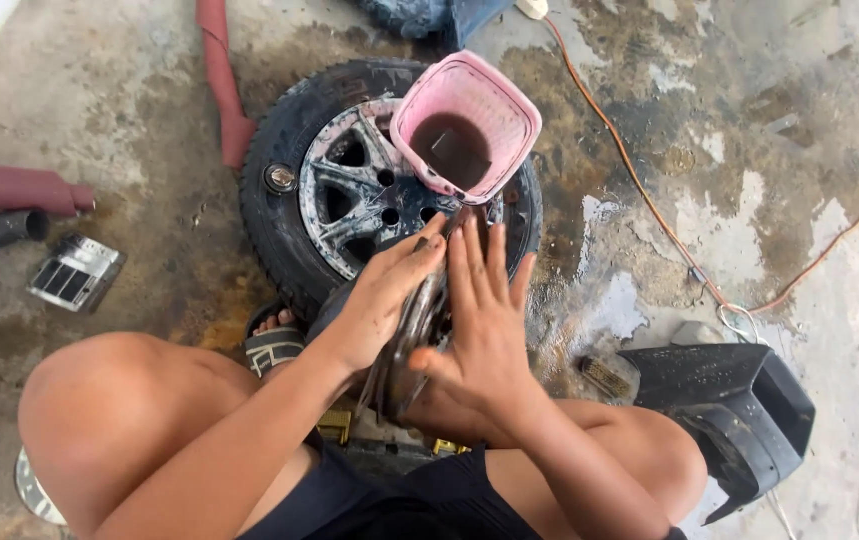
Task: The person scrubs a dark metal part with a small brush, repeatedly dipping the brush into a pink container of liquid. The person holds the part over a tire and scrubs its surfaces and crevices.
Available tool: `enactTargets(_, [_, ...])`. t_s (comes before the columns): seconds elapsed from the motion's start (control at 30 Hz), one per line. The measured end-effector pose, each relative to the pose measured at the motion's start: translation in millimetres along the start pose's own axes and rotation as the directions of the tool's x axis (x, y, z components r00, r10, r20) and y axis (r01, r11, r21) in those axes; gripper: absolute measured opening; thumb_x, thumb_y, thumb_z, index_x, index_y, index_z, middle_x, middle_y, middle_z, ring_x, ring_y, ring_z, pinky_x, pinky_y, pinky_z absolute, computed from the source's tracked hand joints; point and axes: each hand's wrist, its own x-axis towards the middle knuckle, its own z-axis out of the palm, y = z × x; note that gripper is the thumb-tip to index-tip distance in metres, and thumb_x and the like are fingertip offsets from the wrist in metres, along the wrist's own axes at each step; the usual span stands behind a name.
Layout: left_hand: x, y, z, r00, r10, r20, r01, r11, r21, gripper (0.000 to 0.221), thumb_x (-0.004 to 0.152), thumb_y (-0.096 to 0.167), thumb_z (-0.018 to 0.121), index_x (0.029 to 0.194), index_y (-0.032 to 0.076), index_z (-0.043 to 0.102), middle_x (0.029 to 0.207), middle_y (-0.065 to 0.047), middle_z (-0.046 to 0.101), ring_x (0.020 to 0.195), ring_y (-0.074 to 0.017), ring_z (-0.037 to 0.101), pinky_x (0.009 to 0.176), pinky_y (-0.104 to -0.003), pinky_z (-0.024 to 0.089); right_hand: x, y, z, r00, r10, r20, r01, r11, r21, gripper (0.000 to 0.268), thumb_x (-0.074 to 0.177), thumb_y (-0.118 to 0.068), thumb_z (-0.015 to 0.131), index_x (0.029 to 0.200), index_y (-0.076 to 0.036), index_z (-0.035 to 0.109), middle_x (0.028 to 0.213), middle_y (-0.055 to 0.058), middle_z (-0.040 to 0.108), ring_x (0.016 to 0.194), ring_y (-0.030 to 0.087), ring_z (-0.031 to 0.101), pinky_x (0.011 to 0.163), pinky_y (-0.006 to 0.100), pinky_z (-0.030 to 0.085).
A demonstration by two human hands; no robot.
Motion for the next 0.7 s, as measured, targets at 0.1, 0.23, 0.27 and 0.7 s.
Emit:
enactTargets(0.1, [2.4, -7.9, -2.8, 0.989, 0.142, 0.036, -0.144, 0.988, 0.062, 0.054, 0.105, 0.025, 0.058, 0.145, -0.011, 0.048, 0.158, -0.028, 0.035, 0.147, -0.0315, 0.033, 0.122, -0.047, 0.029, 27.9, 20.4, -3.0, 1.000, -0.029, 0.008, 0.029, 0.998, -0.047, 0.109, 0.090, -0.086, 0.010, 0.165, -0.007, 0.023, 0.173, 0.013, 0.018, 0.160, 0.036, 0.002, 0.123, 0.057, -0.012])
enactTargets(0.23, [6.9, -50.9, -36.3, 0.914, 0.364, 0.182, -0.391, 0.908, 0.151, 0.067, 0.099, 0.043, 0.066, 0.149, 0.001, 0.050, 0.162, -0.027, 0.034, 0.151, -0.0357, 0.029, 0.123, -0.048, 0.028, 12.7, 2.1, -3.7, 0.999, -0.035, 0.002, 0.034, 0.994, 0.105, 0.122, 0.081, -0.093, 0.007, 0.164, -0.005, 0.024, 0.172, 0.014, 0.019, 0.159, 0.039, 0.002, 0.123, 0.058, -0.009])
enactTargets(0.27, [1.8, -30.4, -24.4, 0.970, 0.211, 0.119, -0.223, 0.969, 0.103, 0.069, 0.104, 0.040, 0.058, 0.151, -0.007, 0.039, 0.163, -0.030, 0.025, 0.152, -0.0407, 0.021, 0.124, -0.051, 0.020, 13.9, 7.3, 2.6, 0.999, -0.040, -0.016, 0.041, 0.996, 0.081, 0.122, 0.082, -0.093, 0.008, 0.163, -0.004, 0.025, 0.172, 0.015, 0.020, 0.159, 0.039, 0.004, 0.123, 0.058, -0.009])
enactTargets(0.7, [-0.9, -37.1, -23.3, 0.950, 0.266, 0.161, -0.279, 0.958, 0.061, 0.058, 0.106, 0.027, 0.055, 0.155, 0.000, 0.040, 0.165, -0.022, 0.031, 0.155, -0.0317, 0.028, 0.129, -0.047, 0.018, 31.4, 14.6, 10.4, 0.994, -0.008, -0.108, 0.029, 0.980, 0.196, 0.103, 0.093, -0.082, 0.020, 0.162, -0.006, 0.032, 0.170, 0.015, 0.025, 0.158, 0.038, 0.004, 0.126, 0.054, -0.005])
